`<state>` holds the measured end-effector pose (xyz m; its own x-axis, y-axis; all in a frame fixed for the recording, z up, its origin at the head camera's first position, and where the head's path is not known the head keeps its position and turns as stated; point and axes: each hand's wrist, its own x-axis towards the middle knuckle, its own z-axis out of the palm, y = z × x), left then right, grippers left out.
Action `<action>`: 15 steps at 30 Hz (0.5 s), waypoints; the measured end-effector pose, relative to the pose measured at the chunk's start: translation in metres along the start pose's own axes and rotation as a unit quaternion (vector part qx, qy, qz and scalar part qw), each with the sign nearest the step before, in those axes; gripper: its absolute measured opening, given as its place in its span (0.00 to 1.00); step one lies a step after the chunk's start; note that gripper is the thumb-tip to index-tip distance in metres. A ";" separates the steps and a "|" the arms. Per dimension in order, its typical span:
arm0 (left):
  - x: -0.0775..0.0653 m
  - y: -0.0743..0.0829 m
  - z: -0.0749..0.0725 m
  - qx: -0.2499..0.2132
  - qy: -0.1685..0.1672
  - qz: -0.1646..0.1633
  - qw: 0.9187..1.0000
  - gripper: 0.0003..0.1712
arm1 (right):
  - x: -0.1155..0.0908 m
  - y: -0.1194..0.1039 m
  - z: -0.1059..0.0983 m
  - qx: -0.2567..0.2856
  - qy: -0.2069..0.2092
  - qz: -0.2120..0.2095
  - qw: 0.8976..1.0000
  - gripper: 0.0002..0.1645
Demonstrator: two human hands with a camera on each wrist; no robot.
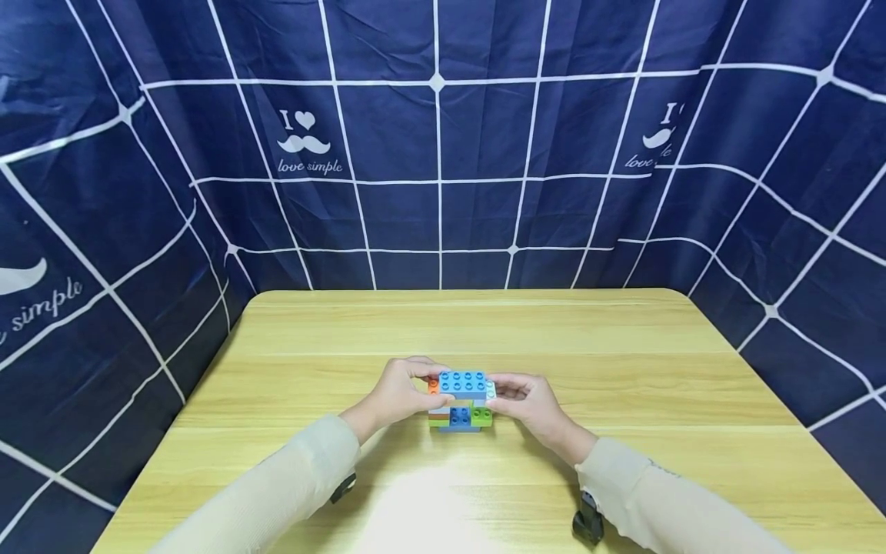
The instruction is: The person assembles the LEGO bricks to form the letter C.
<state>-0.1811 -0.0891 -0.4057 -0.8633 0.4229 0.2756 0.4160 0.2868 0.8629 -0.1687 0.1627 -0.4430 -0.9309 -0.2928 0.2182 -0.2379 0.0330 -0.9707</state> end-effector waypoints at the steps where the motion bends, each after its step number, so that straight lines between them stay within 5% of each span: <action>1: 0.000 0.000 0.000 0.000 0.000 -0.001 1.000 0.22 | 0.000 0.000 0.000 0.000 -0.001 0.000 1.000 0.26; 15: 0.000 -0.003 0.001 0.003 0.000 -0.002 1.000 0.22 | -0.002 0.001 0.000 -0.005 -0.013 -0.040 0.999 0.25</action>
<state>-0.1819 -0.0890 -0.4086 -0.8646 0.4225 0.2719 0.4146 0.2944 0.8611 -0.1666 0.1634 -0.4440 -0.9012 -0.3193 0.2931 -0.3149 0.0174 -0.9490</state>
